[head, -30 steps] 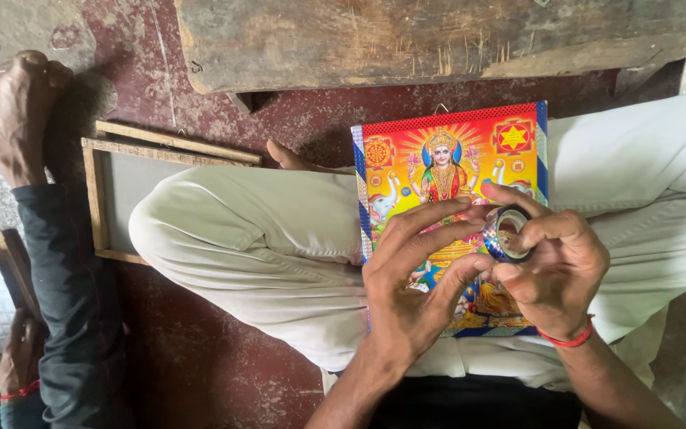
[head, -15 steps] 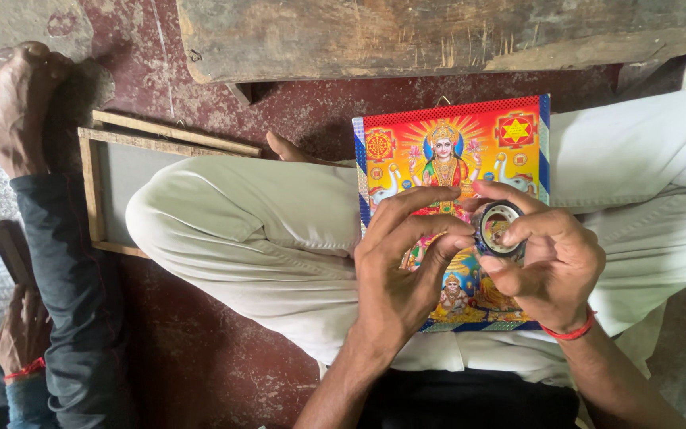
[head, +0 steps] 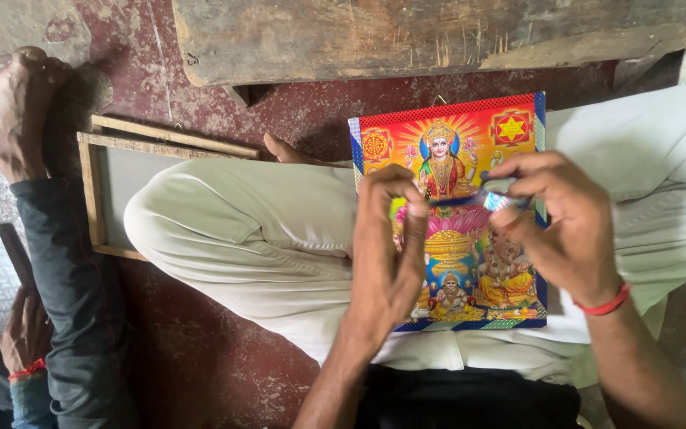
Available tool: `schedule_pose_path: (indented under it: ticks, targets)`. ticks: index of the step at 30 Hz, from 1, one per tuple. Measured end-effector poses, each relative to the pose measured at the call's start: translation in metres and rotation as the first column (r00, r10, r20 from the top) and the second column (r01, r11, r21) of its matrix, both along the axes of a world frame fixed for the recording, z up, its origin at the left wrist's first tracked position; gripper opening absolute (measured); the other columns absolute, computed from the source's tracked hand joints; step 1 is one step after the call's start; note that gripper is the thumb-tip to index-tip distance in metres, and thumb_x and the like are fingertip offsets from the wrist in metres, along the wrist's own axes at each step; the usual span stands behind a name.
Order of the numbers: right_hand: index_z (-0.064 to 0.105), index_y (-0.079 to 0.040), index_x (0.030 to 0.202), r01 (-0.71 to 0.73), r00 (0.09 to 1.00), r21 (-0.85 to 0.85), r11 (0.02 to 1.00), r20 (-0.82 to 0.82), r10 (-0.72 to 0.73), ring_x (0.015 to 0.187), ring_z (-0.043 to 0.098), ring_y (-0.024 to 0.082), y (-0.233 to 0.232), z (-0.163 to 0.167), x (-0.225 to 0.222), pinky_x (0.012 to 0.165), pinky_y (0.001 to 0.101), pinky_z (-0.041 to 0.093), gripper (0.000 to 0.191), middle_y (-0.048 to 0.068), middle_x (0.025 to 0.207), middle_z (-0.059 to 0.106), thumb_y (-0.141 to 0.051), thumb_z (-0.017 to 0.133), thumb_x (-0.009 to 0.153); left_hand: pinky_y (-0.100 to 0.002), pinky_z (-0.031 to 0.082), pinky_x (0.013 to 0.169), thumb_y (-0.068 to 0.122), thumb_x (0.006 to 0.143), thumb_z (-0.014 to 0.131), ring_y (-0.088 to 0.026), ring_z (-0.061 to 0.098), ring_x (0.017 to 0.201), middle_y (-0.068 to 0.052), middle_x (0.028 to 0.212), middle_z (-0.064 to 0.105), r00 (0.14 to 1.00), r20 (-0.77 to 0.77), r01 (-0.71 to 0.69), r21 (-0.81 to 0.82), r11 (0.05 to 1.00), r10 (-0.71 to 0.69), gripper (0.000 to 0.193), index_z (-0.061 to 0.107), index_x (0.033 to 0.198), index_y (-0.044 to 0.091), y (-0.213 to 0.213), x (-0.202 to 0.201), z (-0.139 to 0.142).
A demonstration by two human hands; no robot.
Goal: The person sits on the floor and applies decorative tape to the edges of a printed sheet featuring Hindu deities. They repeatedly unroll, press, and tear the tape along the borders, then place the finished sheet on a nearby wooden surface.
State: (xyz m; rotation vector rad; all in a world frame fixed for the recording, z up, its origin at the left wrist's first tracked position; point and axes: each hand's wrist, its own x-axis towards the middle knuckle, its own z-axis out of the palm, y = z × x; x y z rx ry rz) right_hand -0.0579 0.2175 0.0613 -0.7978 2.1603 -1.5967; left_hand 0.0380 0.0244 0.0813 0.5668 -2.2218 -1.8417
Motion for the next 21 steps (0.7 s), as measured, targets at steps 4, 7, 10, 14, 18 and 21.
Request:
schedule_pose_path:
  ticks: [4,7,10,14,18,21]
  targets:
    - [0.06,0.001,0.105,0.16,0.943,-0.042,0.986,0.303,-0.14,0.101,0.069,0.019,0.018,-0.01,-0.023,0.084,0.0311,0.061,0.019,0.013,0.116,0.066,-0.016,0.069,0.099,-0.041,0.05,0.104,0.009,0.111,0.051,-0.025,0.056,0.116,-0.017,0.125,0.053,0.996,0.039,-0.074,-0.028,0.997,0.075,0.009,0.052,0.11,0.0,-0.014,-0.005,-0.014]
    - [0.057,0.0,0.113,0.203,0.913,-0.036,0.978,0.368,-0.176,0.105,0.071,0.018,0.032,-0.016,-0.035,0.099,0.0319,0.062,0.02,0.012,0.114,0.067,-0.013,0.071,0.106,-0.038,0.053,0.096,0.014,0.111,0.052,-0.024,0.056,0.112,-0.016,0.127,0.052,0.986,0.107,-0.124,-0.05,0.991,0.129,0.016,0.054,0.105,0.0,-0.026,-0.013,-0.029]
    - [0.057,0.002,0.116,0.162,0.921,0.006,0.987,0.358,-0.153,0.107,0.07,0.015,0.039,-0.026,-0.047,0.096,0.0276,0.06,0.022,0.009,0.115,0.068,-0.011,0.07,0.104,-0.035,0.058,0.084,0.022,0.108,0.053,-0.022,0.057,0.111,-0.017,0.134,0.05,0.97,0.191,-0.153,0.0,0.988,0.151,0.023,0.056,0.103,-0.001,-0.035,-0.023,-0.046]
    - [0.059,0.003,0.119,0.175,0.936,0.157,0.972,0.282,-0.213,0.097,0.071,0.008,0.042,-0.034,-0.056,0.082,0.0218,0.058,0.024,0.005,0.102,0.072,-0.005,0.071,0.1,-0.034,0.058,0.081,0.024,0.105,0.055,-0.02,0.059,0.108,-0.017,0.143,0.048,0.97,0.208,-0.133,0.032,0.991,0.123,0.026,0.059,0.105,-0.001,-0.042,-0.032,-0.067]
    - [0.061,0.007,0.118,0.314,0.948,0.234,0.92,-0.019,-0.319,0.092,0.07,0.008,0.035,-0.035,-0.055,0.081,0.0192,0.055,0.009,0.009,0.101,0.072,0.004,0.068,0.112,-0.034,0.056,0.085,0.025,0.107,0.056,-0.02,0.061,0.103,-0.015,0.142,0.053,0.961,0.255,-0.131,0.083,0.988,0.106,0.026,0.062,0.109,0.0,-0.037,-0.037,-0.08]
    - [0.064,0.008,0.122,0.403,0.906,0.281,0.871,-0.259,-0.335,0.1,0.071,0.016,0.028,-0.036,-0.057,0.084,0.0247,0.056,0.02,0.015,0.108,0.071,0.015,0.063,0.103,-0.033,0.058,0.088,0.027,0.107,0.057,-0.018,0.061,0.111,-0.013,0.138,0.055,0.971,0.223,-0.109,0.104,0.989,0.084,0.027,0.059,0.114,0.001,-0.036,-0.039,-0.085]
